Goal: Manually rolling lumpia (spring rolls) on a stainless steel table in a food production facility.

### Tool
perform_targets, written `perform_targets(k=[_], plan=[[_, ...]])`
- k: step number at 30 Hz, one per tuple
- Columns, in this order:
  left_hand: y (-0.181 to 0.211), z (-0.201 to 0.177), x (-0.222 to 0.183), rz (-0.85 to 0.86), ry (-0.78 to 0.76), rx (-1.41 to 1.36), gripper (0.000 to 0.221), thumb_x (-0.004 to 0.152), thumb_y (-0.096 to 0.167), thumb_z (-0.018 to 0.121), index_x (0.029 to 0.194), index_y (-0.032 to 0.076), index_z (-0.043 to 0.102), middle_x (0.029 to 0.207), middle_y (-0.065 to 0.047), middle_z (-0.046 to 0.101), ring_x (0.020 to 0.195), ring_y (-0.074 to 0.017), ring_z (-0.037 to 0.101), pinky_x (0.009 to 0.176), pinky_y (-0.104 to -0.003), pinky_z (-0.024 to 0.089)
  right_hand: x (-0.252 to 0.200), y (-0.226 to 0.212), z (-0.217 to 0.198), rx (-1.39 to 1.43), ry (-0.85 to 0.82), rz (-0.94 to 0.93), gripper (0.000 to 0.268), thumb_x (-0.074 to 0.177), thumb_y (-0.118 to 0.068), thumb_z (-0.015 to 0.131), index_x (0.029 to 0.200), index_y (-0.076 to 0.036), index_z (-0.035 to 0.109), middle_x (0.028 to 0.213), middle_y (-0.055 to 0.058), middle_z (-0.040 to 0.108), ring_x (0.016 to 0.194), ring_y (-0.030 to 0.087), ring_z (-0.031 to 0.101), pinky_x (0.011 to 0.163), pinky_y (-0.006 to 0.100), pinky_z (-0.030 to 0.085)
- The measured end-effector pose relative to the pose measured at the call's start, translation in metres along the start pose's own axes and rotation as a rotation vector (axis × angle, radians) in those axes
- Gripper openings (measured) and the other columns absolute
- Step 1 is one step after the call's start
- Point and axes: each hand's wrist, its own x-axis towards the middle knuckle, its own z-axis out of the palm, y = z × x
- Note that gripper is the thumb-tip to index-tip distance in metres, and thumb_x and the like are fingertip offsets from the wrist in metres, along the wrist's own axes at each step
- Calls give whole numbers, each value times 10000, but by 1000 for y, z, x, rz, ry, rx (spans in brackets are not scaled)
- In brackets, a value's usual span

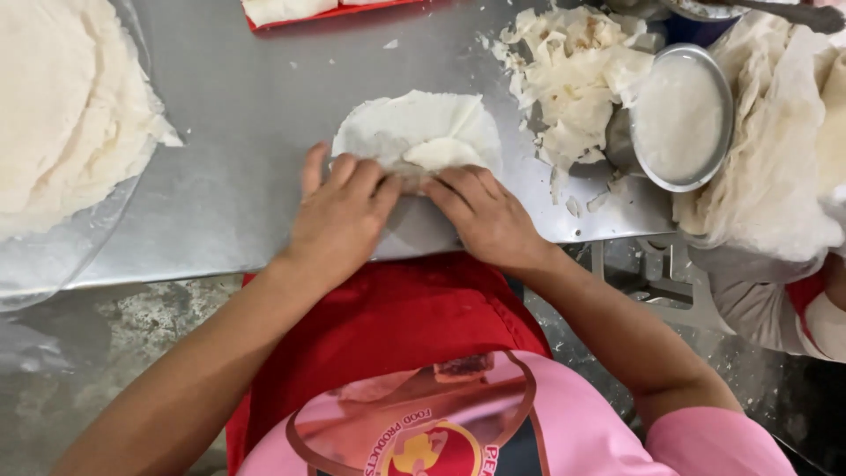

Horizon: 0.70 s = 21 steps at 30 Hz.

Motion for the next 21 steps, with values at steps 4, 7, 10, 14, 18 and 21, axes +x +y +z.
perform_targets(k=[4, 7, 10, 14, 18, 21], plan=[[-16, 16, -4, -206, 33, -23, 164, 981, 283, 666, 1078, 185, 755, 867, -11, 605, 874, -266, 636, 974, -567, 353, -19, 36, 14, 228, 107, 259, 208, 957, -108, 754, 1159, -84, 712, 972, 76, 659, 888, 302, 697, 807, 389, 581], [-20, 12, 8, -234, 110, 125, 149, 906, 302, 792, 1014, 203, 768, 851, -16, 587, 852, -266, 609, 919, -521, 329, 4, 45, -3, 168, 134, 200, 78, 972, -189, 777, 964, -121, 742, 827, 35, 594, 752, 284, 630, 674, 379, 554], [2, -14, 21, -53, 186, 235, 103, 944, 23, 750, 1035, 62, 778, 1013, -160, 557, 1107, -419, 521, 1002, -684, 251, 6, 28, -2, -246, 116, 58, 132, 972, -125, 721, 846, -162, 739, 870, 42, 535, 847, 285, 561, 660, 408, 452], [25, -15, 10, 17, -33, 334, 117, 888, 48, 738, 996, 17, 770, 1088, -187, 614, 1236, -428, 516, 1081, -717, 194, 14, -15, -25, -415, -251, 58, 117, 924, -127, 726, 1032, -89, 750, 1147, 110, 612, 1204, 379, 504, 990, 489, 429], [13, -18, 25, 87, -242, 427, 229, 950, 86, 638, 1164, 48, 714, 1234, -174, 588, 1460, -425, 360, 1197, -691, 77, 10, 16, -13, -490, -218, -32, 187, 921, -191, 702, 1080, -93, 682, 1070, 126, 566, 1109, 359, 490, 963, 492, 371], [-8, -23, 17, 139, -204, 389, 145, 939, 76, 668, 1079, 70, 709, 1138, -155, 569, 1362, -412, 418, 1209, -713, 45, -12, 24, -26, -426, -120, 29, 72, 912, -236, 696, 885, -188, 650, 775, 27, 551, 735, 269, 595, 686, 423, 459]])
